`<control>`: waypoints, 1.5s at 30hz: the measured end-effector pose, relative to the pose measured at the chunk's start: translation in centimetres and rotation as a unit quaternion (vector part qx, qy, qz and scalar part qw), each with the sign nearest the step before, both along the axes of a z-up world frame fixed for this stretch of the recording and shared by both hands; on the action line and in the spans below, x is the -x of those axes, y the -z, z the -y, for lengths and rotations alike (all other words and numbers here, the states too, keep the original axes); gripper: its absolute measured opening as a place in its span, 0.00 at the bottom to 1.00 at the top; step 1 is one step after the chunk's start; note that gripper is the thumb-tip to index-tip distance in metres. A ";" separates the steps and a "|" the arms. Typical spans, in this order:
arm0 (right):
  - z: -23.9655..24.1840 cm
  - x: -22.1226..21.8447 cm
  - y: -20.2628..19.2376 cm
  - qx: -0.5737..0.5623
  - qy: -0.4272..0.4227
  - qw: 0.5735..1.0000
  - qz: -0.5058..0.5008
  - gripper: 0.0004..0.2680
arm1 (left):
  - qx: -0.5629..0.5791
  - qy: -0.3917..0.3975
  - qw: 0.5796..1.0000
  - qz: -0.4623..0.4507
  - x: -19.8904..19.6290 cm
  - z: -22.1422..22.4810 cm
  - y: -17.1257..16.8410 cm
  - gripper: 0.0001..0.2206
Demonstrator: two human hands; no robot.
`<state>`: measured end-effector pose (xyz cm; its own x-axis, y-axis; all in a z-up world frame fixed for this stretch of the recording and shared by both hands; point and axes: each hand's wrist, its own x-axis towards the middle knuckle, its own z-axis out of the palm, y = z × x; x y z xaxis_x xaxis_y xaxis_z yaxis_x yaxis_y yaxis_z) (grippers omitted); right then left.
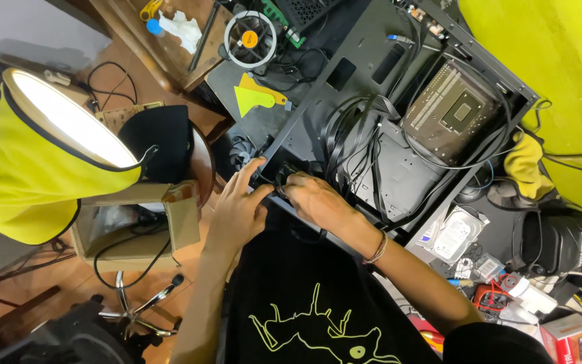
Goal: Routing and connecting internal cables inside a computer case
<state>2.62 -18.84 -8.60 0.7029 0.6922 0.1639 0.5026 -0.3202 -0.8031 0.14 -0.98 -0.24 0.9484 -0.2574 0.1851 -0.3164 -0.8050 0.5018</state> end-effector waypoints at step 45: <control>-3.4 -1.0 -4.5 0.274 0.216 0.875 -0.336 0.10 | -0.146 0.095 0.985 -0.017 -1.1 0.8 1.1 0.04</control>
<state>3.62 -15.45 -4.11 0.7285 0.1833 -0.6601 -0.2868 -0.7935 -0.5368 1.25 -1.82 -1.39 0.8825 -0.4680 0.0462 -0.4621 -0.8445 0.2709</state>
